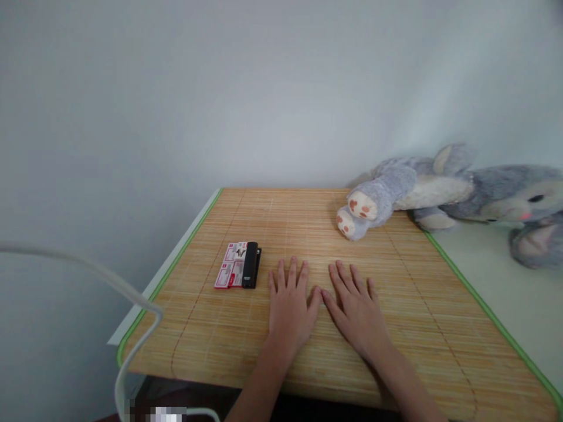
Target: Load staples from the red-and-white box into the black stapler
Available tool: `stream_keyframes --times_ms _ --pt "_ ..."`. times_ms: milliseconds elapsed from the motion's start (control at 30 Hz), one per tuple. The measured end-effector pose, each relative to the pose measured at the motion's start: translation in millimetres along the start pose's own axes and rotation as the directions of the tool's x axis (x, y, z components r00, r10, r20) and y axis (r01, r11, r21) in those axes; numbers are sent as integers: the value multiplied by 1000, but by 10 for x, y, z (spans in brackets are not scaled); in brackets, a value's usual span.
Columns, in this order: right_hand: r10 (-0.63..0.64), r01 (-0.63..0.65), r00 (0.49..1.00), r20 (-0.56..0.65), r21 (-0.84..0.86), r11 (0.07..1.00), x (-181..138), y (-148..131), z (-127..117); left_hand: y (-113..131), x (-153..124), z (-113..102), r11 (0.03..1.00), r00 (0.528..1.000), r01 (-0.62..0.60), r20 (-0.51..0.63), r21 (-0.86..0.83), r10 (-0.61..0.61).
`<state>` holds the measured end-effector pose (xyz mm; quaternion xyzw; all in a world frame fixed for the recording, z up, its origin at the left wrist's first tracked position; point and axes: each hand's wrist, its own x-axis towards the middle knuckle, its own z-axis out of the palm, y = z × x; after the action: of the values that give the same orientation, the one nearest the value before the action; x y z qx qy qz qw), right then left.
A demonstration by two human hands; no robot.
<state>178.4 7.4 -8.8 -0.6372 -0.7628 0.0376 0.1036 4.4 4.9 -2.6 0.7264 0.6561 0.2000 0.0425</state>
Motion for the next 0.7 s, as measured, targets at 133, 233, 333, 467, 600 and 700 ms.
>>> stream_keyframes --times_ms 133,233,333,467,600,700 --pt "-38 38 999 5 9 999 -18 100 -28 -5 -3 2 1000 1000 -17 -20 7 17" --pt "-13 10 998 -61 -53 999 -59 74 -6 -1 -7 0 1000 1000 -10 -28 4 10" --pt "3 -10 997 -81 -89 996 -83 24 20 16 -7 -18 1000 1000 -1 -11 14 1" --pt "10 -17 996 -89 -82 996 -85 5 36 38 -2 -49 999 1000 8 10 32 -8" --pt "12 -18 997 -81 -75 997 -85 12 49 37 -5 -49 1000 1000 -3 24 13 3" --pt "8 -16 997 -81 -88 996 -85 13 51 33 -11 -40 1000 1000 8 12 3 -8"
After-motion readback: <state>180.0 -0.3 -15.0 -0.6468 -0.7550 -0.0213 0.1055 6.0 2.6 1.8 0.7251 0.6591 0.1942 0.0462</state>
